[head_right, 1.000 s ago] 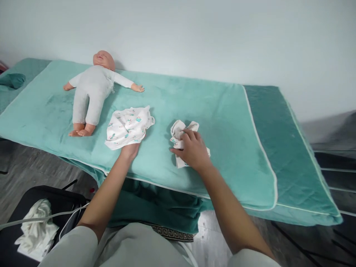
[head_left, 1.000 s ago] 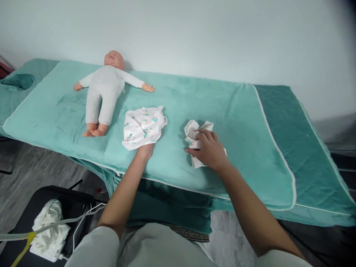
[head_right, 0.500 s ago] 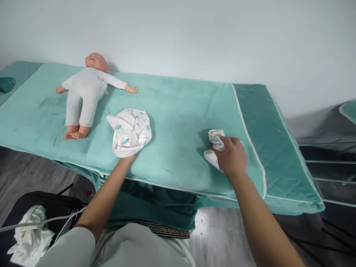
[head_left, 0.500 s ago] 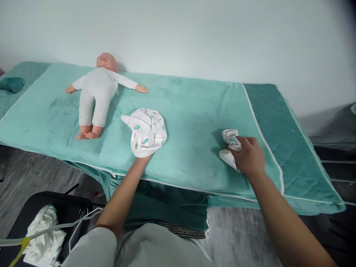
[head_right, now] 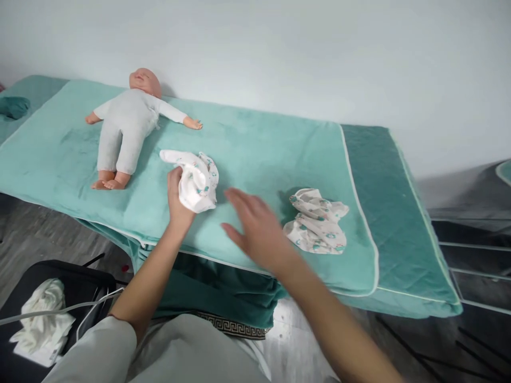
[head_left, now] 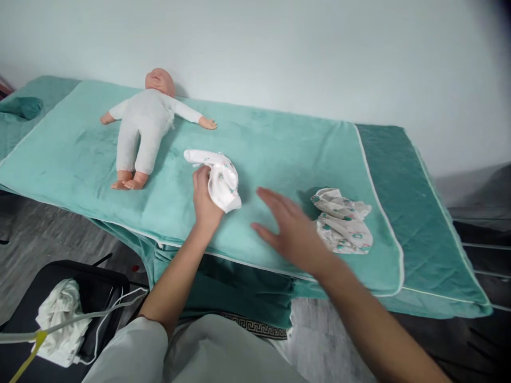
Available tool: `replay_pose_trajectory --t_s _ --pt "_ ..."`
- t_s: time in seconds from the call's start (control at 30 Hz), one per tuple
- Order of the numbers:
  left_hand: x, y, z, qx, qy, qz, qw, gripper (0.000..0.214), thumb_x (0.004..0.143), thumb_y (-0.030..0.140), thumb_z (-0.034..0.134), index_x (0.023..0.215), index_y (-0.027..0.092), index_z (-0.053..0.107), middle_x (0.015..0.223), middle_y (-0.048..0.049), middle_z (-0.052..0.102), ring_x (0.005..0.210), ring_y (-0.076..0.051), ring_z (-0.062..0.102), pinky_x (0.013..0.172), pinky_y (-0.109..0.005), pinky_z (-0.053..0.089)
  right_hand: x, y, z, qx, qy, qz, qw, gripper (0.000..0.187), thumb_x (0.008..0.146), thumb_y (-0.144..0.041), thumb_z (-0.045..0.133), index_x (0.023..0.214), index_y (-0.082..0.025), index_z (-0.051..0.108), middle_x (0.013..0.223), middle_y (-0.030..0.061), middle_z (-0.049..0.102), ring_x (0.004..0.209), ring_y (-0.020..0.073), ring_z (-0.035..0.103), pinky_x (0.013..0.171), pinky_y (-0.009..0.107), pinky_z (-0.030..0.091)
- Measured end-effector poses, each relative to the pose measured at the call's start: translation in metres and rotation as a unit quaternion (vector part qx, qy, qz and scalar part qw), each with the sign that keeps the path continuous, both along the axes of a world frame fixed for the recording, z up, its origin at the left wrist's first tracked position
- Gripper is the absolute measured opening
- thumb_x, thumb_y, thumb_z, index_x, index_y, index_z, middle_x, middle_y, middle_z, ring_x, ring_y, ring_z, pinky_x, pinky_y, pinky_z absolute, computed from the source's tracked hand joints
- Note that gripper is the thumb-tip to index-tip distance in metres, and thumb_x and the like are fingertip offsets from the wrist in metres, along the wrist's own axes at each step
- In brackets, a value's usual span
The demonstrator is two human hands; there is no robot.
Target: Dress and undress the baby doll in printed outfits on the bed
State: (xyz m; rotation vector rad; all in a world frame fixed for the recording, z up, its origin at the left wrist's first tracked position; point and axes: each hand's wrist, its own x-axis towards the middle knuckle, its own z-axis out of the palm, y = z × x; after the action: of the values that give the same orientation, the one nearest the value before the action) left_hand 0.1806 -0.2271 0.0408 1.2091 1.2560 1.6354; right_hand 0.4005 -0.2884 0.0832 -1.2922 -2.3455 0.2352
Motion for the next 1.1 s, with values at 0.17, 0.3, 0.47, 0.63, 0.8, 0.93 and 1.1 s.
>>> replay_pose_trajectory --t_s 0.17,0.3,0.47,0.63,0.8,0.93,1.1 --pt "-0.002 -0.003 0.011 0.041 0.2 -0.044 0.978 0.019 0.088 0.022 0.072 0.107 0.025 0.072 0.109 -0.0073 0.069 0.108 -0.027 0.063 0.105 -0.04 0.048 -0.084 0.033 -0.022 0.013 0.179 -0.02 0.983 0.05 0.092 -0.019 0.05 0.141 -0.019 0.052 0.144 0.0162 0.057 0.137 0.0303 0.055 0.113 0.049 0.052" --pt "-0.023 0.005 0.023 0.133 0.254 -0.031 0.958 0.015 0.09 0.03 0.072 0.103 0.024 0.067 0.114 -0.008 0.068 0.116 -0.028 0.062 0.108 -0.044 0.048 -0.084 0.058 -0.018 0.012 0.219 0.015 0.976 0.038 0.09 -0.016 0.046 0.124 -0.021 0.061 0.129 0.0121 0.065 0.122 0.0273 0.063 0.102 0.042 0.056" --pt "-0.046 0.02 0.059 0.218 0.304 -0.056 0.926 0.018 0.091 0.037 0.071 0.094 0.023 0.061 0.104 -0.0041 0.069 0.104 -0.022 0.065 0.098 -0.04 0.053 -0.067 0.081 0.031 0.05 0.203 0.04 0.977 0.03 0.093 -0.017 0.048 0.114 -0.023 0.067 0.11 0.0046 0.072 0.101 0.023 0.069 0.092 0.037 0.058" --pt "-0.052 0.033 0.106 0.197 0.315 -0.024 0.928 0.033 0.092 0.035 0.073 0.081 0.023 0.045 0.079 0.0021 0.053 0.074 -0.013 0.056 0.074 -0.029 0.05 -0.052 0.095 0.08 0.187 0.195 0.005 0.963 0.024 0.093 -0.014 0.052 0.104 -0.025 0.071 0.101 0.0016 0.073 0.09 0.0204 0.068 0.085 0.036 0.057" --pt "-0.04 0.031 0.145 0.2 0.345 -0.083 0.914 0.028 0.101 0.039 0.063 0.086 0.02 0.049 0.079 0.0038 0.048 0.078 -0.009 0.059 0.078 -0.026 0.05 -0.056 0.094 0.091 0.208 0.183 -0.01 0.961 0.015 0.1 -0.024 0.056 0.102 -0.024 0.071 0.093 0.0012 0.072 0.083 0.0181 0.065 0.076 0.032 0.056" --pt "-0.039 0.036 0.151 0.178 0.441 -0.08 0.876 0.035 0.104 0.046 0.047 0.092 0.015 0.056 0.082 0.0036 0.052 0.091 -0.014 0.07 0.089 -0.036 0.055 -0.053 0.101 0.089 0.179 0.156 -0.065 0.969 0.016 0.099 -0.015 0.056 0.103 -0.022 0.069 0.098 0.0031 0.073 0.089 0.0185 0.065 0.088 0.034 0.055" --pt "-0.051 0.047 0.148 0.112 0.537 -0.011 0.836 0.039 0.104 0.035 0.032 0.113 0.012 0.062 0.102 -0.0058 0.062 0.115 -0.027 0.071 0.098 -0.051 0.05 -0.025 0.114 0.103 0.218 0.085 -0.116 0.965 0.033 0.082 -0.005 0.049 0.095 -0.017 0.077 0.095 0.0059 0.076 0.091 0.0244 0.069 0.082 0.036 0.051"
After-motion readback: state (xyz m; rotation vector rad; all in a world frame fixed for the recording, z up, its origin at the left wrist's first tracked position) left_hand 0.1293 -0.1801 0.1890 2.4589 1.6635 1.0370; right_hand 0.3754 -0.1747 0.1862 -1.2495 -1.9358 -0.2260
